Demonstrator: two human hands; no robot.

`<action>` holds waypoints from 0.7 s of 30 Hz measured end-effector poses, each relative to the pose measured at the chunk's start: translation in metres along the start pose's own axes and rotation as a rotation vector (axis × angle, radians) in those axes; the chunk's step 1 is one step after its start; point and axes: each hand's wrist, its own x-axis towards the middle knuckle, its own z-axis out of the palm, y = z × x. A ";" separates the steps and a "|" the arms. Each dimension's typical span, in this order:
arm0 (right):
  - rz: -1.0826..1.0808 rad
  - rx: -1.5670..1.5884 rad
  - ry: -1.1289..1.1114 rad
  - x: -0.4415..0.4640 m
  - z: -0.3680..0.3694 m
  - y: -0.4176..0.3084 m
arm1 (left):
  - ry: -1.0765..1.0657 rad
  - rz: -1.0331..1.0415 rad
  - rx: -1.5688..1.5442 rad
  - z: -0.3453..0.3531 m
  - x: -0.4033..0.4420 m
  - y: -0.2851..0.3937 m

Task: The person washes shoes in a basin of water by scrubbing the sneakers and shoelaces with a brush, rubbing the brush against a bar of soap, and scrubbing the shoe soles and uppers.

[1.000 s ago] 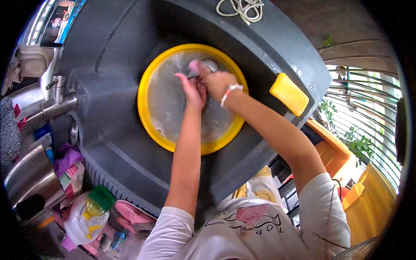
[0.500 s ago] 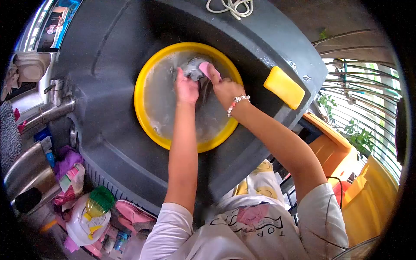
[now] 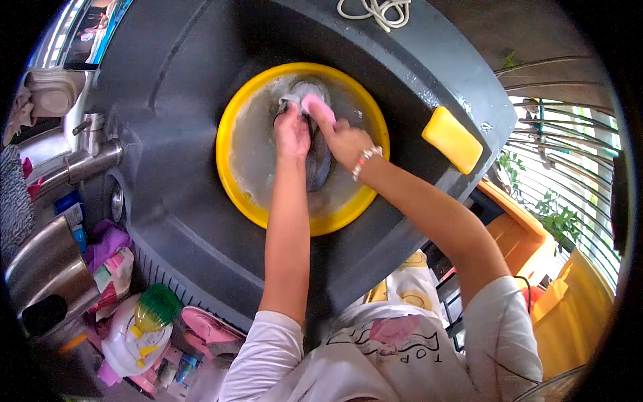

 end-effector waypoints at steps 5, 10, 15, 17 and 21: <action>-0.215 -0.098 -0.089 -0.002 -0.015 -0.010 | 0.008 0.019 0.040 -0.016 -0.004 0.007; -0.111 -0.116 0.076 0.021 -0.007 -0.001 | -0.051 -0.006 0.494 0.013 -0.014 0.019; -0.054 -0.139 -0.060 0.013 -0.021 0.011 | -0.131 -0.040 0.745 0.023 -0.030 0.029; -0.094 -0.151 -0.076 0.015 -0.014 0.013 | -0.037 -0.021 1.158 0.032 -0.035 0.045; -0.102 -0.102 -0.092 0.011 -0.035 -0.001 | -0.015 -0.202 1.974 0.058 -0.061 0.081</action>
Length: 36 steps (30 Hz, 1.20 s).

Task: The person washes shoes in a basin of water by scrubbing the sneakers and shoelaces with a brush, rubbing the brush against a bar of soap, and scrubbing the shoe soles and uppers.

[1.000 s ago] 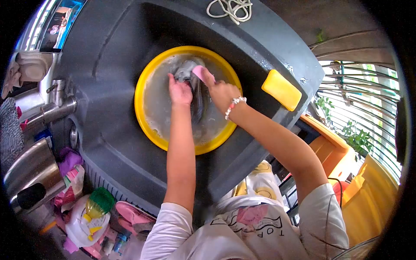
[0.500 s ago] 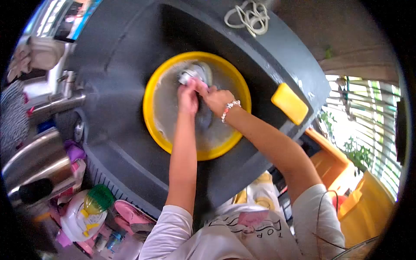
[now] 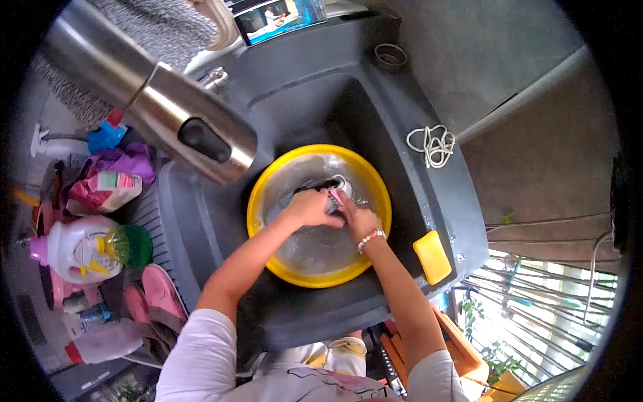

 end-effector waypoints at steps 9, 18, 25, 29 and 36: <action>-0.036 0.044 0.038 0.000 0.010 -0.032 | -0.180 0.171 -1.150 0.030 0.009 -0.083; -0.241 -0.167 0.153 0.010 0.026 -0.045 | -0.279 -0.068 -1.858 0.058 0.004 -0.092; -0.299 -0.238 0.183 0.016 0.021 -0.035 | -0.101 0.298 -0.498 0.033 -0.013 -0.085; -0.167 -0.226 0.244 0.022 0.003 -0.046 | 0.067 -0.089 -1.325 0.017 -0.047 -0.063; -0.224 -0.364 0.239 0.027 0.009 -0.033 | 0.694 -0.008 -0.392 0.118 -0.083 -0.089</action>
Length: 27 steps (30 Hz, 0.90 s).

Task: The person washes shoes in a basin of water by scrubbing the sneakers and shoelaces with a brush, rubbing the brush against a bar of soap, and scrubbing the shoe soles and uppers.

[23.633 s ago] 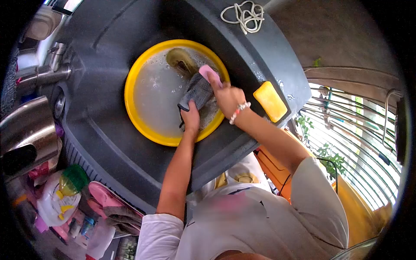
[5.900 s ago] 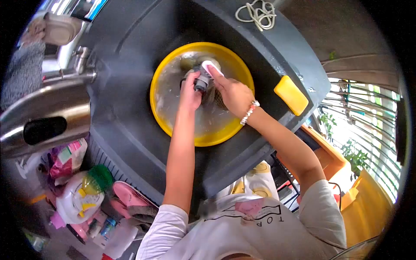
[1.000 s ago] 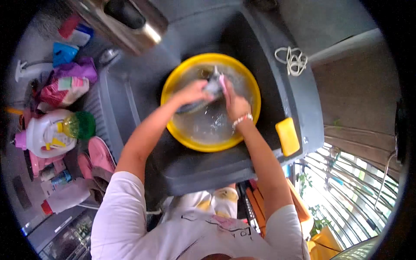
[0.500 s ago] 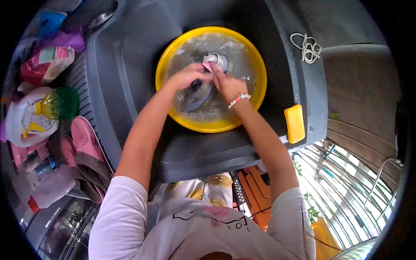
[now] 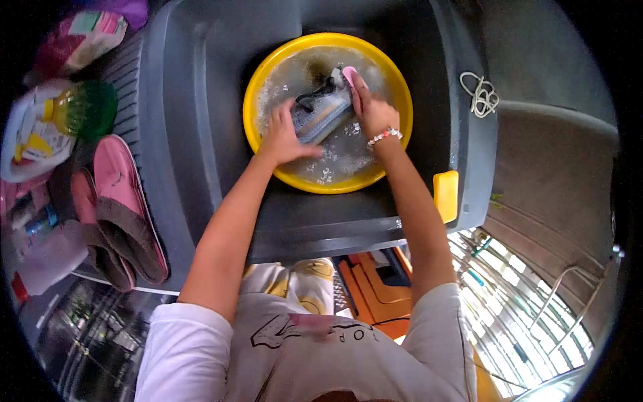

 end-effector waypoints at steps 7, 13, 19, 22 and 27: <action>-0.195 0.129 -0.125 -0.037 0.033 -0.033 | -0.272 -0.162 0.093 -0.011 -0.006 0.009; -0.407 0.031 -0.237 -0.028 0.010 -0.032 | -0.207 -0.198 -0.107 -0.003 -0.003 0.000; -0.283 -0.026 -0.351 -0.038 0.007 -0.028 | -0.254 -0.192 0.036 -0.004 -0.001 -0.004; -0.359 -0.084 -0.305 -0.053 0.018 -0.022 | -0.229 -0.175 0.179 0.000 -0.008 -0.001; -0.004 -0.004 -0.241 -0.041 0.006 0.015 | 0.013 -0.080 -0.171 0.002 -0.004 -0.009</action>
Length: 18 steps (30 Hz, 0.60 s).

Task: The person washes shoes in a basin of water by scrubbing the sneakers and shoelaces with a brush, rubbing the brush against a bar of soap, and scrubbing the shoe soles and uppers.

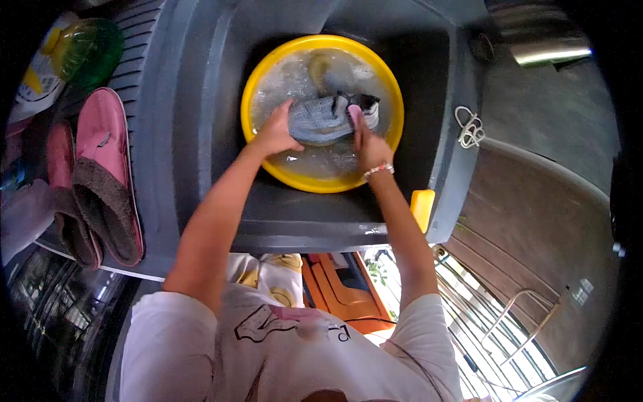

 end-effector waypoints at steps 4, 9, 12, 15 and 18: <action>-0.067 0.169 0.077 -0.035 0.005 -0.015 | -0.541 -0.840 -1.485 0.009 0.013 -0.010; -0.450 0.147 0.016 -0.080 -0.024 -0.030 | -0.544 -0.847 -1.393 0.018 0.003 0.023; -0.302 0.061 -0.019 -0.061 -0.027 -0.027 | -0.591 -0.824 -1.440 -0.002 -0.009 0.040; -0.176 0.126 0.030 -0.047 -0.040 -0.031 | -0.561 -0.810 -1.534 -0.033 -0.025 0.063; -0.214 0.293 0.022 -0.078 -0.031 -0.075 | -0.475 -0.915 -1.812 -0.060 -0.039 0.065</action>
